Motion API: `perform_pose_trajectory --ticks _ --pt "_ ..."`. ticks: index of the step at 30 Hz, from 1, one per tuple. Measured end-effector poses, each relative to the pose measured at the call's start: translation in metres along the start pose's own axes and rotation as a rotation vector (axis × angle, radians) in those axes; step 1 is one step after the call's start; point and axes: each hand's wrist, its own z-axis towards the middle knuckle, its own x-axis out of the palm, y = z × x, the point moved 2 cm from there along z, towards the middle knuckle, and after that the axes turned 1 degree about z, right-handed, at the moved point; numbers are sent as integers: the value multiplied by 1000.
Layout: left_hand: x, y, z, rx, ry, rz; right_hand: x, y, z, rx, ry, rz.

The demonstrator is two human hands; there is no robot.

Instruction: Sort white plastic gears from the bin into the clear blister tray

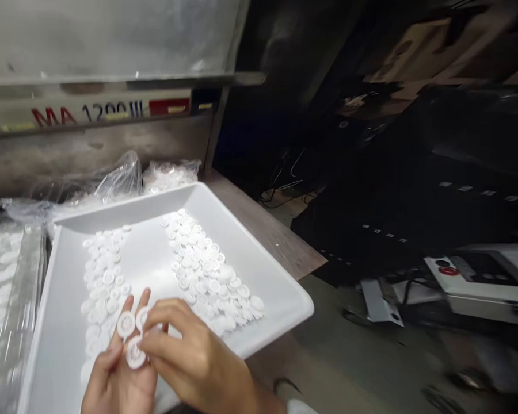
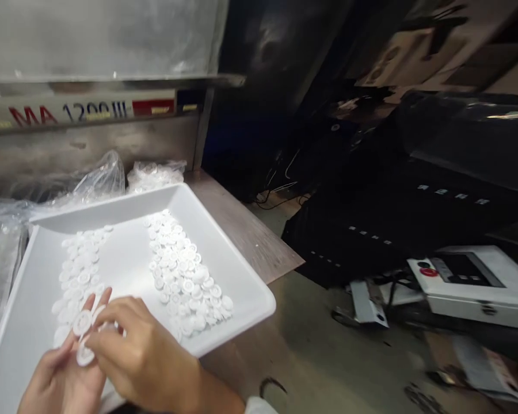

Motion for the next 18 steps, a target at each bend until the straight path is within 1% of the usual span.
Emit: perform_pose_trajectory --ticks 2,3,4,5,7,11,16,18 --pt "11 6 -2 101 -300 12 -5 4 0 64 14 48" --pt "18 7 -2 160 -388 6 -5 5 0 111 17 60" --pt "24 8 0 176 -404 -1 -5 4 -1 157 17 67" --pt "29 7 2 174 -395 -6 -3 2 -2 198 14 70" --pt "32 4 5 174 -337 -28 1 -3 -3 254 14 80" --pt "27 1 4 169 -233 -39 7 -9 -6 311 27 118" --pt "25 2 2 156 -216 -36 9 -6 -7 350 78 86" --pt "26 2 3 150 -212 -43 9 -5 -5 361 80 65"
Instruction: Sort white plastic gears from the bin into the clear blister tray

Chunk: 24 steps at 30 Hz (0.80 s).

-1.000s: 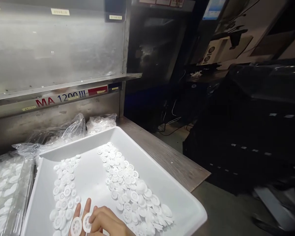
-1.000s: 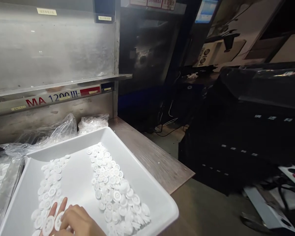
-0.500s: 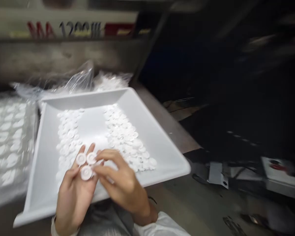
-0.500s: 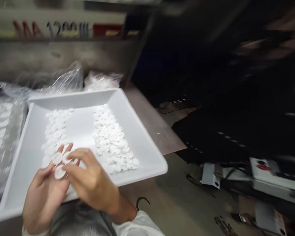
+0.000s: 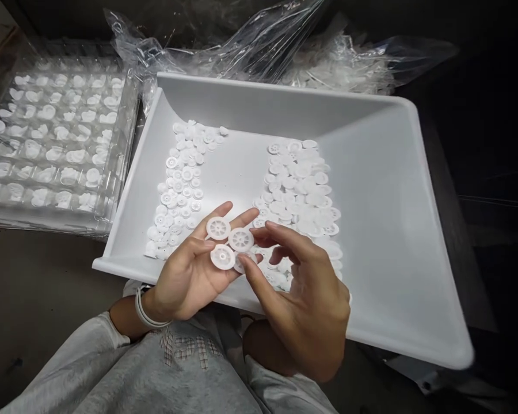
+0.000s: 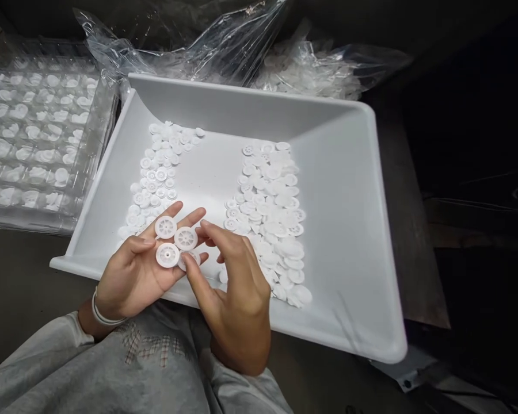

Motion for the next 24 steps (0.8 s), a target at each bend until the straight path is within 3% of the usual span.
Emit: perform_pose_trajectory --ticks 13,24 --pt "-1 1 0 -30 27 16 -2 -2 -1 91 -39 50" --pt "-2 -1 0 -45 -7 42 -10 -4 3 -3 -40 107"
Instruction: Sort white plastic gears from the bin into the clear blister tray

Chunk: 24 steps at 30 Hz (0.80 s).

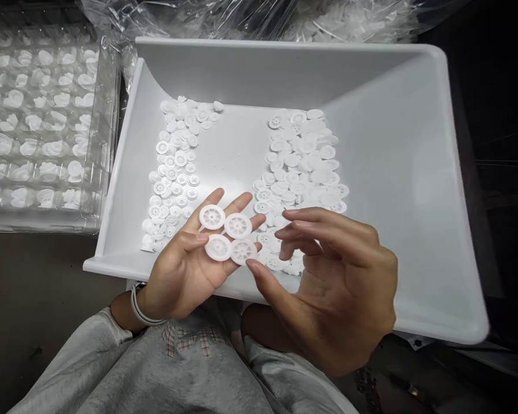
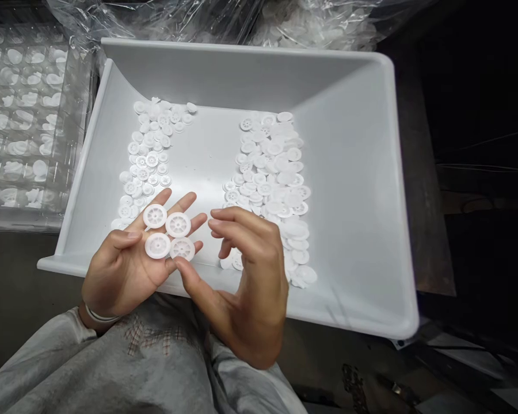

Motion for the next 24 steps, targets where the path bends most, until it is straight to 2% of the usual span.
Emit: perform_pose_trajectory --ticks 4,9,14,24 --pt "1 -1 -1 13 -10 4 2 -1 0 5 101 12" --pt "3 0 0 34 -47 44 5 -2 -1 52 138 -16" --pt "3 -1 0 43 -46 56 5 -2 1 135 108 -9" --pt "0 -1 1 37 9 51 5 0 2 163 50 107"
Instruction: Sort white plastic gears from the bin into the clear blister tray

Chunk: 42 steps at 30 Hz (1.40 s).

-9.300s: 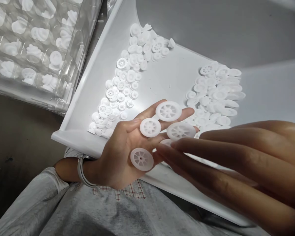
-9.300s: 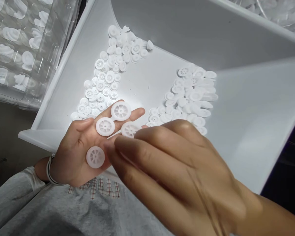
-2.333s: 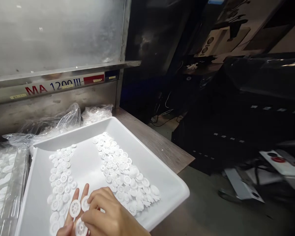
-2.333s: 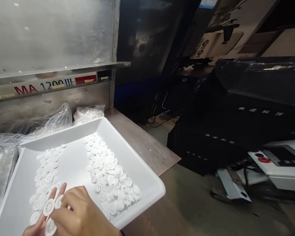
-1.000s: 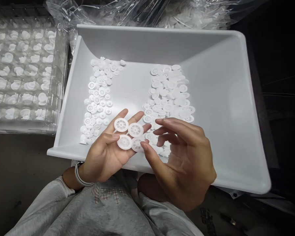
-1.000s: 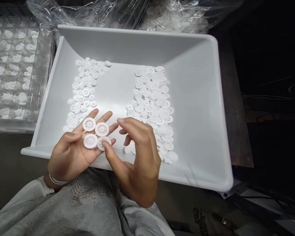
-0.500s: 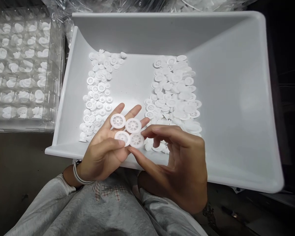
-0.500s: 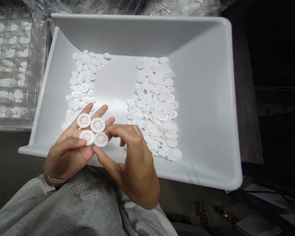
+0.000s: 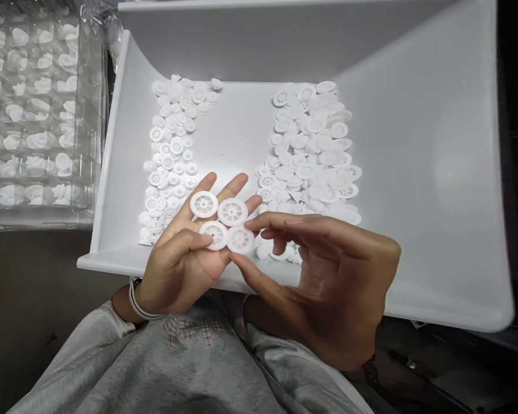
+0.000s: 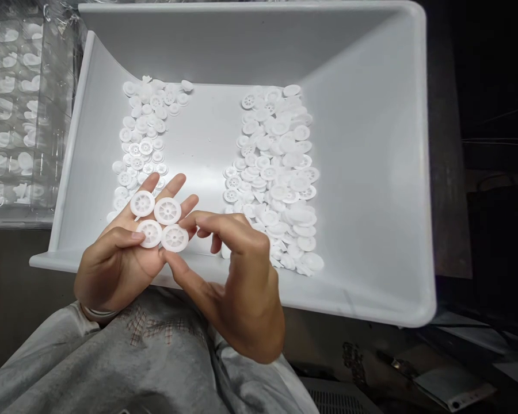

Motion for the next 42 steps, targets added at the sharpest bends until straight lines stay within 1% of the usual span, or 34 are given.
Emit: perform_pose_trajectory --ticks 9,13,19,21,24,26,28,31,34,39,42 --pt "0 0 1 2 -14 -17 0 -1 -1 -71 2 64" --pt "0 0 1 0 -12 -19 0 -2 -1 -90 -7 53" --pt "1 -1 1 -4 -9 -42 1 -3 -5 -172 -7 0" --pt "0 -1 1 -5 -9 -46 1 -3 -6 -170 0 -7" --pt "0 -1 1 -7 18 -46 0 -2 -5 -154 4 -4" --pt "0 -1 0 -9 45 -51 -1 0 -4 -168 19 -7" --pt "0 -1 0 -22 59 -56 -2 2 -3 -225 42 -91" --pt "0 -1 -1 -42 78 -53 -1 6 -3 -371 115 -286" --pt "0 -1 0 -44 102 -46 3 9 -4 -461 130 -323" --pt "-1 -1 1 -53 109 -41 6 11 -7 -439 104 -342" --pt "-2 0 1 -56 111 -50 0 11 -4 -445 145 -365"
